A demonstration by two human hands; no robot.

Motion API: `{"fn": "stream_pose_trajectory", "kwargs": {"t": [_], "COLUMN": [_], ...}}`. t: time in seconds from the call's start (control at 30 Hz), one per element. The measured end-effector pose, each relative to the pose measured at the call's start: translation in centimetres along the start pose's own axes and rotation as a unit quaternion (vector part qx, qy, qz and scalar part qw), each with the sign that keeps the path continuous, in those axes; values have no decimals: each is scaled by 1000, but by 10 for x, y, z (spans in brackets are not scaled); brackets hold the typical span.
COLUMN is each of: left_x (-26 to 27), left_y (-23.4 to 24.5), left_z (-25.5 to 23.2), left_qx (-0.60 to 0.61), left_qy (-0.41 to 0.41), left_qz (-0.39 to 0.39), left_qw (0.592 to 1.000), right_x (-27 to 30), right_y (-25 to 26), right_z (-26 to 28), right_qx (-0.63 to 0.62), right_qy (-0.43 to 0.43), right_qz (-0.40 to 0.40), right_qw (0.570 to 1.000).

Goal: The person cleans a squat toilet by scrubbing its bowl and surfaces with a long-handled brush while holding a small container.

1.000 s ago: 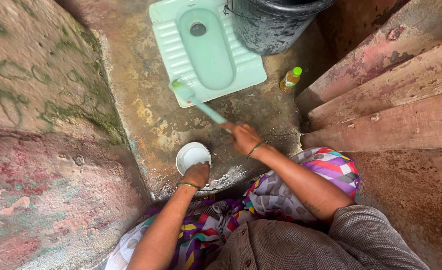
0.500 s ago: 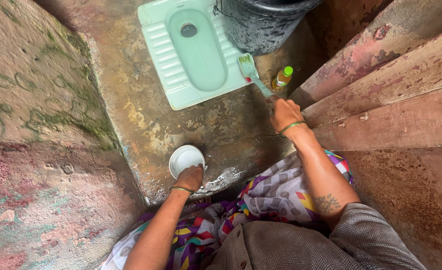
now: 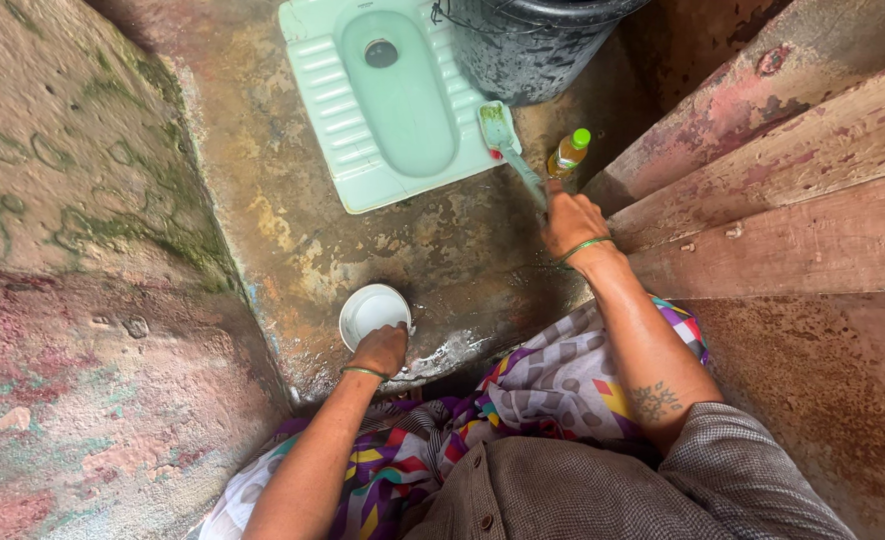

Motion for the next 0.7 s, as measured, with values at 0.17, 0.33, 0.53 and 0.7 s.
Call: {"fn": "stream_pose_trajectory", "kwargs": {"t": [0.17,0.33,0.53,0.7], "left_x": [1,1,-6,-18], "left_y": [2,-1,-10,-31], "left_z": [-2,-2,5,12], "left_qx": [-1,-9,-10,-20], "left_qy": [0,2,-10,-23], "left_qz": [6,13,4,-14], "left_qw": [1000,1000,1000,999], "right_x": [-3,-7,-2,17], "right_y": [-1,-19,-45,-71], "right_z": [1,1,11,41], "right_qx": [2,11,71,71], "right_qy": [18,15,78,117], "right_qz": [-22,3,19,39], "right_qw": [1000,1000,994,990]}}
Point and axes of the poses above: each hand's wrist, its own x-axis away from the middle knuckle, its own y-axis out of the back of the hand, z = x × y, the point moved 10 cm from there along -x, towards the middle knuckle, and after that the axes turned 10 degrees about -z, right-handed, at the moved point
